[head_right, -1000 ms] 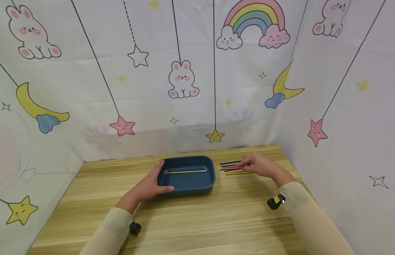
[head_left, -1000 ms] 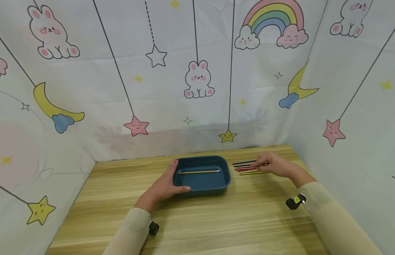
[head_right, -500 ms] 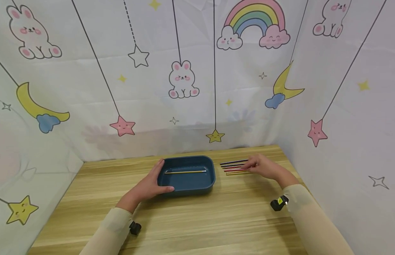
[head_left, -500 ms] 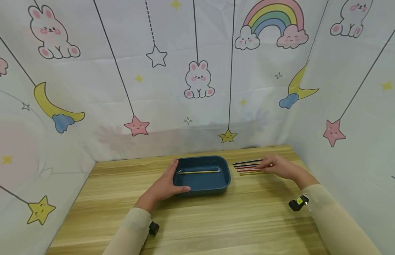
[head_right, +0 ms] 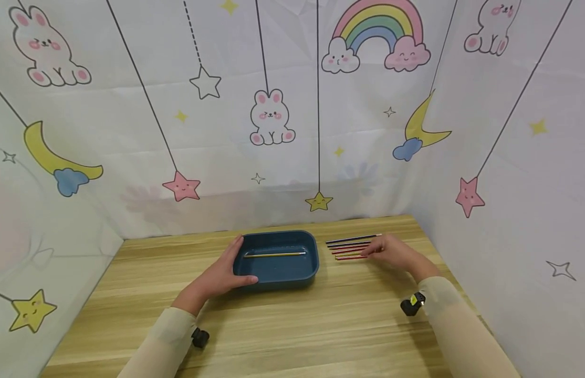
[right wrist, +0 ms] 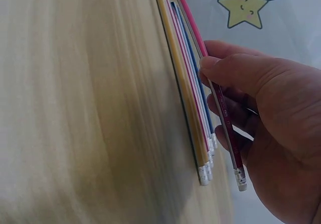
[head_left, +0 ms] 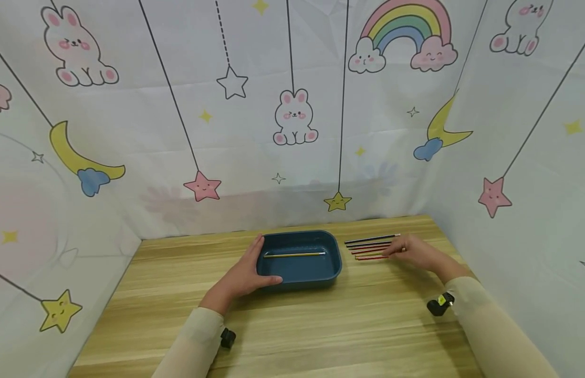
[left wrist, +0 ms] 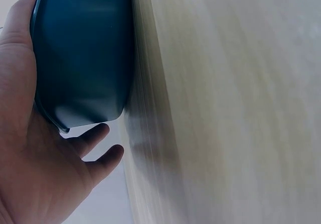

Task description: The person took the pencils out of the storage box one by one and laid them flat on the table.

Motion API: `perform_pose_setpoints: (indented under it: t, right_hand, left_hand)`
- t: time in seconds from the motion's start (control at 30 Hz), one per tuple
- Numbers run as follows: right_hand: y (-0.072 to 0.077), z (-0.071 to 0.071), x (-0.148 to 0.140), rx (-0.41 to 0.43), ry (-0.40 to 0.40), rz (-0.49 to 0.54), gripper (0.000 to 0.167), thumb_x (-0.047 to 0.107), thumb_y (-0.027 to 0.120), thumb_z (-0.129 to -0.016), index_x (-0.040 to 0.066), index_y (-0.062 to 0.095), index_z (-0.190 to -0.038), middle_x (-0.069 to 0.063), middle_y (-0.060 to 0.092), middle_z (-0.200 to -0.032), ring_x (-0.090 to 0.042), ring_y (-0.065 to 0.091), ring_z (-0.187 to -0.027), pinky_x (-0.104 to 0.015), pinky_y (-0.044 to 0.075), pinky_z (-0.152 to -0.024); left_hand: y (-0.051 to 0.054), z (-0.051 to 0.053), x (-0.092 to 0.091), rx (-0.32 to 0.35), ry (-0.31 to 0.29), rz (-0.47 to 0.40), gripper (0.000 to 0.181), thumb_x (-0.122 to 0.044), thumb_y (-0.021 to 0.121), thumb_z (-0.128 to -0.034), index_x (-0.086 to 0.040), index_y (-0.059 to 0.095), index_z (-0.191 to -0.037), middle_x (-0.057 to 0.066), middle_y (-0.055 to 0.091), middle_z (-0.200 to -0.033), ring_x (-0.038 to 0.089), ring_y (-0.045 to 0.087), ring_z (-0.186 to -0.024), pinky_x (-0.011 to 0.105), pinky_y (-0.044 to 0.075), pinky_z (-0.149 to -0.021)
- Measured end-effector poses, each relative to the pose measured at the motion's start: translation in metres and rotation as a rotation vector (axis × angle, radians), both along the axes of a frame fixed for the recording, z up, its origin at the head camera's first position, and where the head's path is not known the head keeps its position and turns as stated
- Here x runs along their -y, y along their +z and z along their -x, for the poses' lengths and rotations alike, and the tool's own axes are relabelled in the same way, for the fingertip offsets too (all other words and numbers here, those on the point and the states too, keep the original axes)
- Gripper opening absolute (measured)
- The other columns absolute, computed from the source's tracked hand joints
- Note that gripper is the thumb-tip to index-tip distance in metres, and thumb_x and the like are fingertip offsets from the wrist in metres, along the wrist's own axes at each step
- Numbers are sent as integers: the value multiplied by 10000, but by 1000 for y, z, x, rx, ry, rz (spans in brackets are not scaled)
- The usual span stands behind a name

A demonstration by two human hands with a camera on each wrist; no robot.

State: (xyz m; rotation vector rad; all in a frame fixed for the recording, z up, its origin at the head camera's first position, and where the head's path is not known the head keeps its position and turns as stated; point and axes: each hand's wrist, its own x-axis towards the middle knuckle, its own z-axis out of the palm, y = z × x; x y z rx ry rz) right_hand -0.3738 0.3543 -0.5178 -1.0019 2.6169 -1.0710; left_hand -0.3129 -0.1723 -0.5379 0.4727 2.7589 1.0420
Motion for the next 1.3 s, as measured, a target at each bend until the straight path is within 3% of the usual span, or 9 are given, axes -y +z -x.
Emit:
perform_pose_setpoints:
  t: [0.2,0.47,0.73,0.93,1.3]
  right_hand:
    - [-11,3,-5,-6,-6,-20,178,-30,755,-1022,42,880,-1125,-56,770,-1009,-142,669,-886,-286,540,-727]
    - [-21,6,-9,-11,-44,-76,187,29,762,-1038,95,879,-1168,-7,781,-1092,-160,706,-998,-304,580,-847]
    - [-23,5,-4,-98,-70,-138,186,18,779,-1017,113,885,-1138,9,767,-1060,-155,694,-962,-342,581,-821]
    - [-27,5,-1,-187,-44,-159,181,1,789,-1002,113,886,-1107,-2,748,-1005,-158,689,-928,-356,584,-798]
    - [-31,5,2,-194,-87,-157,193,5,808,-990,161,891,-1067,67,726,-1003,-166,700,-936,-374,595,-820]
  left_hand:
    - [1,0,0,4,2,-17,1332,-669,868,-888,-164,38,-1800,65,-14,-1868,361,85,-1705,673,253,-1295]
    - [2,0,0,8,6,-7,1316,-644,868,-902,-174,28,-1800,46,-28,-1868,356,85,-1705,668,252,-1297]
    - [0,2,1,20,0,-24,1327,-669,860,-897,-185,17,-1800,35,-50,-1866,363,65,-1706,675,244,-1297]
    - [-1,1,1,22,-1,-23,1334,-683,857,-890,-187,17,-1800,32,-42,-1867,357,70,-1707,674,244,-1298]
    - [-1,0,0,29,9,-11,1332,-668,865,-892,-195,13,-1800,22,-52,-1866,346,64,-1708,666,241,-1302]
